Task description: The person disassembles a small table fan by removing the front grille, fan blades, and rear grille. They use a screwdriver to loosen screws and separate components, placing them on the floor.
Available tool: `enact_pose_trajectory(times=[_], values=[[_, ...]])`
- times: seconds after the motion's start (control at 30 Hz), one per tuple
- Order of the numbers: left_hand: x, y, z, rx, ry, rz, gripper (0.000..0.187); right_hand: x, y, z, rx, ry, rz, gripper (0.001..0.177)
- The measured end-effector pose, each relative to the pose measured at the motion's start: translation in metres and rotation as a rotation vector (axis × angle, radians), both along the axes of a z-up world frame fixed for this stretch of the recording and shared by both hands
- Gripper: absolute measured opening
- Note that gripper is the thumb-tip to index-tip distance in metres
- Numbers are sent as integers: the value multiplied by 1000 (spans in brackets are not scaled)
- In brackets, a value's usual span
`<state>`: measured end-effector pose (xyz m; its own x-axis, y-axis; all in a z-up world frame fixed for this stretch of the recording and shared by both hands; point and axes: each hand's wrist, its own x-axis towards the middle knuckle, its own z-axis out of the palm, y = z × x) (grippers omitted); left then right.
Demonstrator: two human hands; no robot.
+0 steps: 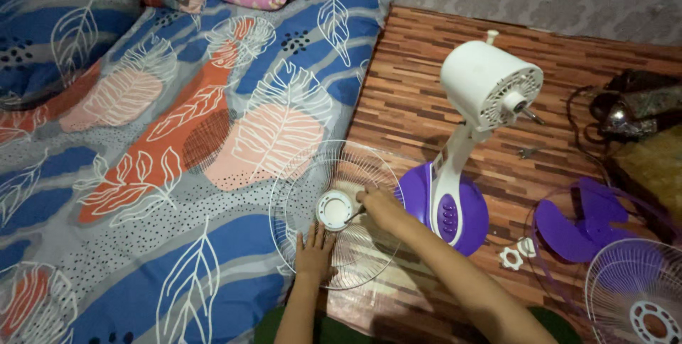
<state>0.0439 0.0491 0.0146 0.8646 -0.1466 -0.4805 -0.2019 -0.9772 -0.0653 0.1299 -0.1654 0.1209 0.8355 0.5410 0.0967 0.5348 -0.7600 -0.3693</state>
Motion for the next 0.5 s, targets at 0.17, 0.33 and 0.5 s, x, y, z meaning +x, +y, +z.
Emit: enact_pose_trajectory(times=[0.17, 0.33, 0.5], values=[[0, 1, -4, 11, -34, -7, 101, 7, 0, -13, 134, 122, -48, 35], [2, -1, -1, 7, 24, 28, 103, 3, 7, -17, 52, 74, -189, 28], [-3, -2, 2, -5, -6, 32, 100, -16, -3, -16, 85, 8, -121, 21]])
